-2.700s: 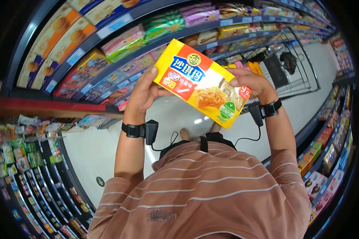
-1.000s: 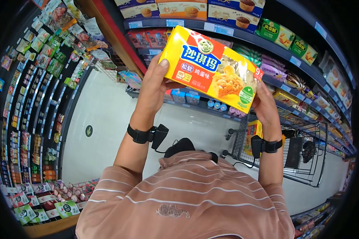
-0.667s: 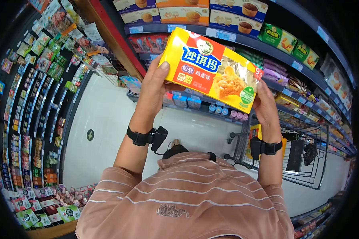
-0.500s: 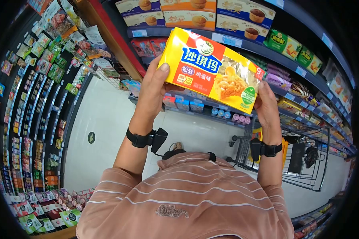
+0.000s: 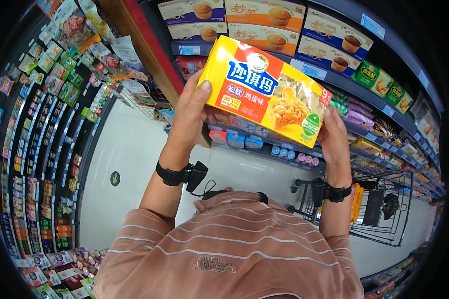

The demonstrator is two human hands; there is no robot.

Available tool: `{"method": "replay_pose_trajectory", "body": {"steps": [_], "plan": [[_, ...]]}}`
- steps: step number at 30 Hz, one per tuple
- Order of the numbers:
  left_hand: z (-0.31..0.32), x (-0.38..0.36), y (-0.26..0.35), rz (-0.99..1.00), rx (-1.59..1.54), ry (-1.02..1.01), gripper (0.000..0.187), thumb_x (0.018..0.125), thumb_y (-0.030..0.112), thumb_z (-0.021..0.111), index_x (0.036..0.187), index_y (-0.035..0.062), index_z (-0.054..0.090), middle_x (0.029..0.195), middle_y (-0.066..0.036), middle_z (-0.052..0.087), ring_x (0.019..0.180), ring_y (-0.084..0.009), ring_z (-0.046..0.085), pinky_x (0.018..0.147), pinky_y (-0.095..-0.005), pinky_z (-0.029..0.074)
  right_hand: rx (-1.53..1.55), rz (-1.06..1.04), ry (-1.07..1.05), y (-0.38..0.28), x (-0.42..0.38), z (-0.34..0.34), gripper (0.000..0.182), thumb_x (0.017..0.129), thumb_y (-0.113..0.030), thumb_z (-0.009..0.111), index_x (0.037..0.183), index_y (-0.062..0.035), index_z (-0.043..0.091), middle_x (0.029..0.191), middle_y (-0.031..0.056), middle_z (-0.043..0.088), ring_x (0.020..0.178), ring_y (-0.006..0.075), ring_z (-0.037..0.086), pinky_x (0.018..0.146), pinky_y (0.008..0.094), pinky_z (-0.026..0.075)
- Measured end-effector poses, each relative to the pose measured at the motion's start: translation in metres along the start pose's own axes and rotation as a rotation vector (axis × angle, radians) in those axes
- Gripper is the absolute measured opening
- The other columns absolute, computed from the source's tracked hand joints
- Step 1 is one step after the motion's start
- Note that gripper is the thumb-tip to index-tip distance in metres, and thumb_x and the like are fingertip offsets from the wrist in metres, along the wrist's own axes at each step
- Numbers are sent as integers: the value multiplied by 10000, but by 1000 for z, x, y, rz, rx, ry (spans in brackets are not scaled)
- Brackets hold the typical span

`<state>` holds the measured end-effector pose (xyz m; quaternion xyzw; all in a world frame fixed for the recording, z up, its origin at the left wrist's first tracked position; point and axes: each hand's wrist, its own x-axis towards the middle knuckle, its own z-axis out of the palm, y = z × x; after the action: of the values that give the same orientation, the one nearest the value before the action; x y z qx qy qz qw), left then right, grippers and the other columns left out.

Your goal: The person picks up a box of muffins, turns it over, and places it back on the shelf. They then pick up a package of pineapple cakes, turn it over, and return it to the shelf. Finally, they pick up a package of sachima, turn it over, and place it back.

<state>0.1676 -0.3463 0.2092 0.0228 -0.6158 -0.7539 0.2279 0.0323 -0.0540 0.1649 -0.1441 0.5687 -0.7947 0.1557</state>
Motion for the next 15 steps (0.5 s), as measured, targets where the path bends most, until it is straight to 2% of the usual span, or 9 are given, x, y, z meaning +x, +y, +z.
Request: {"method": "replay_pose_trajectory", "body": {"steps": [4,7,10,13,15], "plan": [[-14,9,-2,-23,-5,-30,649,1020,459,520,1460,0,394,1290,-118,615,1154,-172,649,905,-345,584,-4,11,38,10,6,8,297,1043,-337,574,1177,-72,593,1010,-11,643,877,41,604,727,218,518],[-22,16,-7,-25,-15,-26,725,1008,480,546,1474,-38,348,1257,-154,601,1105,-195,656,802,-351,612,-6,25,73,13,7,16,276,1047,-313,566,1167,-67,596,987,-13,644,848,33,601,693,201,501],[-27,23,-7,-16,17,-43,766,1001,502,542,1499,-33,314,1266,-172,597,1066,-216,676,753,-357,625,-10,19,91,13,8,21,252,1051,-284,557,1159,-60,596,969,-14,647,818,31,606,676,188,491],[-33,31,-3,-72,-4,-118,785,996,518,536,1526,-6,288,1283,-180,590,1008,-235,697,723,-364,632,16,17,143,11,7,31,224,1057,-257,544,1140,-56,595,960,-9,650,803,31,614,665,179,487],[-39,37,-6,-113,52,-144,798,992,579,503,1532,27,305,1289,-162,594,971,-234,706,700,-340,623,41,20,162,12,8,32,205,1059,-242,536,1119,-54,592,962,-2,652,812,35,618,679,183,491]]}}
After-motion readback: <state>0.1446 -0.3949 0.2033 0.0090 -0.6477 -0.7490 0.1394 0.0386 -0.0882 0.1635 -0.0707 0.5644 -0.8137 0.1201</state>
